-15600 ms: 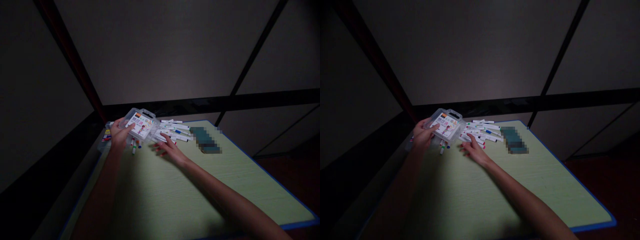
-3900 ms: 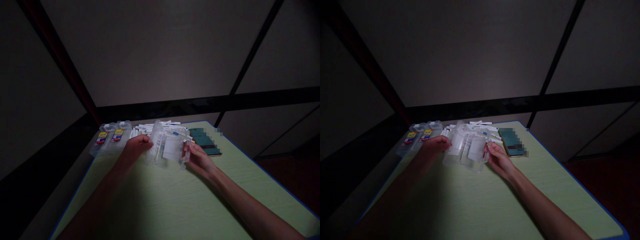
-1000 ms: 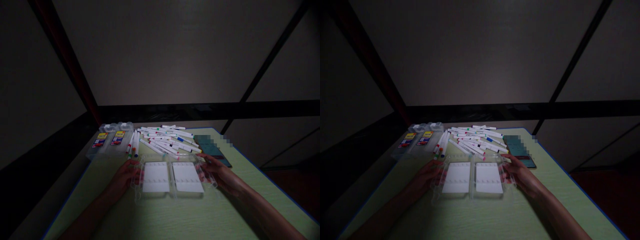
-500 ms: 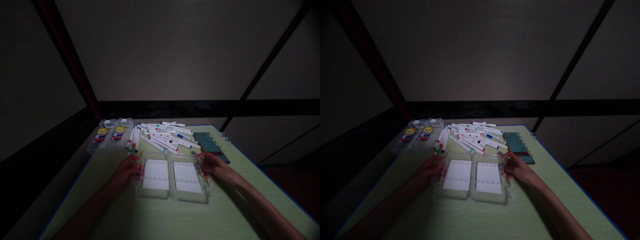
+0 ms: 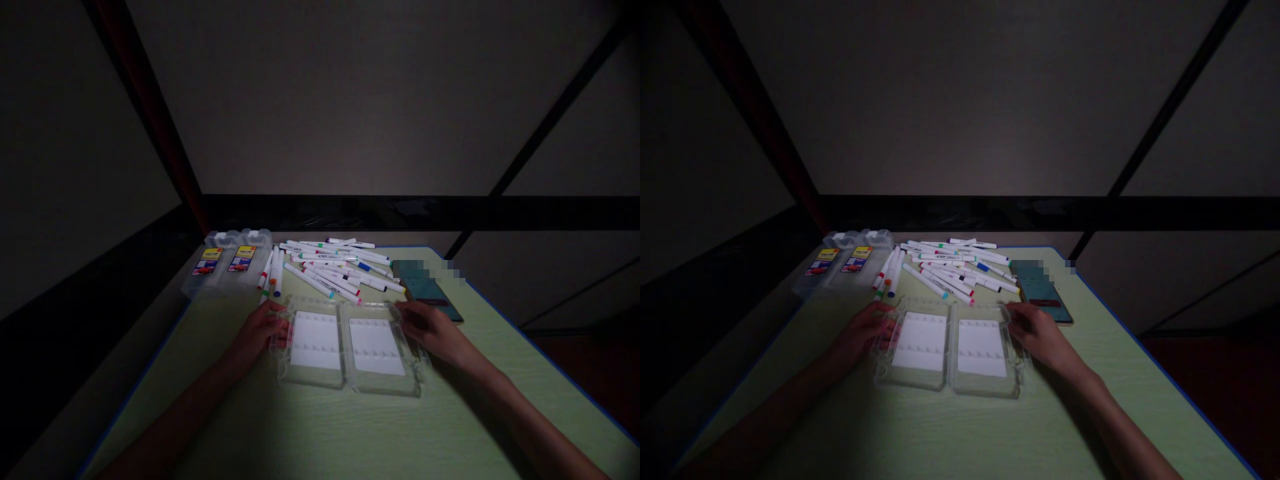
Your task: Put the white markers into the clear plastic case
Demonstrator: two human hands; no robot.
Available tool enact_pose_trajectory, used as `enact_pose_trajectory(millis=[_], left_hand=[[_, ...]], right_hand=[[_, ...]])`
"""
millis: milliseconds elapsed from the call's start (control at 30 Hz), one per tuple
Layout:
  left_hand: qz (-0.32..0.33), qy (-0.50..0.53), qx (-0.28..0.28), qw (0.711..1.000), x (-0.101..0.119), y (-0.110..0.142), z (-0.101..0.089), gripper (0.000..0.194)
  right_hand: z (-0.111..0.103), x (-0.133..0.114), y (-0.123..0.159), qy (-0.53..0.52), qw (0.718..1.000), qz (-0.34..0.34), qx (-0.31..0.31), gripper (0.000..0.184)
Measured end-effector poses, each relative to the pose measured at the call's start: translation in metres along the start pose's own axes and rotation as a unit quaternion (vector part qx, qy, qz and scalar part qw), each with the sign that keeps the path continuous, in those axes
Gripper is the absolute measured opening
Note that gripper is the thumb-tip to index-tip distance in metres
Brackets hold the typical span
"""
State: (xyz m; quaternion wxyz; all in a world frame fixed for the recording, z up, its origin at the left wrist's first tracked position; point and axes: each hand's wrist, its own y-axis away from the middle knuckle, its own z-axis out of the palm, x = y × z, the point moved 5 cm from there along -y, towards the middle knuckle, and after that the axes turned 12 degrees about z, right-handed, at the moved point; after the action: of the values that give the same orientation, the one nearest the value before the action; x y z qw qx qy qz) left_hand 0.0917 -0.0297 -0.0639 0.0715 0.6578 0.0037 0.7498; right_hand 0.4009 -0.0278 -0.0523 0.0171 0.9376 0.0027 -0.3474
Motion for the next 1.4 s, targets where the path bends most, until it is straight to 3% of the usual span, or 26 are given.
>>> enact_pose_trajectory(millis=[133, 233, 400, 567, 867, 1100, 1233, 1400], left_hand=[[0.042, -0.043, 0.014, 0.998, -0.003, -0.001, -0.001, 0.034], [0.121, -0.142, 0.02, 0.982, 0.002, 0.001, -0.002, 0.025], [0.207, -0.363, 0.043, 0.907, 0.014, 0.009, -0.001, 0.019], [0.252, -0.471, 0.019, 0.845, 0.017, 0.012, 0.003, 0.017], [0.288, -0.536, -0.01, 0.794, 0.01, 0.014, 0.005, 0.018], [0.31, -0.515, 0.002, 0.799, 0.015, 0.017, 0.005, 0.026], [0.346, -0.509, -0.048, 0.787, 0.018, 0.021, 0.012, 0.034], [0.335, -0.522, -0.104, 0.778, 0.018, 0.022, 0.019, 0.04]], right_hand=[[0.001, -0.005, 0.003, 0.043, 0.998, -0.02, 0.04, 0.036], [0.003, -0.006, 0.005, 0.067, 0.995, -0.044, 0.062, 0.036], [0.007, -0.004, 0.007, 0.095, 0.99, -0.06, 0.08, 0.037], [0.012, -0.004, 0.007, 0.103, 0.99, -0.068, 0.074, 0.04], [0.015, -0.002, 0.005, 0.137, 0.987, -0.061, 0.064, 0.042], [0.006, -0.007, 0.009, 0.159, 0.982, -0.061, 0.077, 0.047], [-0.001, -0.013, 0.013, 0.171, 0.98, -0.048, 0.093, 0.044], [-0.001, -0.021, 0.017, 0.14, 0.982, -0.079, 0.096, 0.04]])
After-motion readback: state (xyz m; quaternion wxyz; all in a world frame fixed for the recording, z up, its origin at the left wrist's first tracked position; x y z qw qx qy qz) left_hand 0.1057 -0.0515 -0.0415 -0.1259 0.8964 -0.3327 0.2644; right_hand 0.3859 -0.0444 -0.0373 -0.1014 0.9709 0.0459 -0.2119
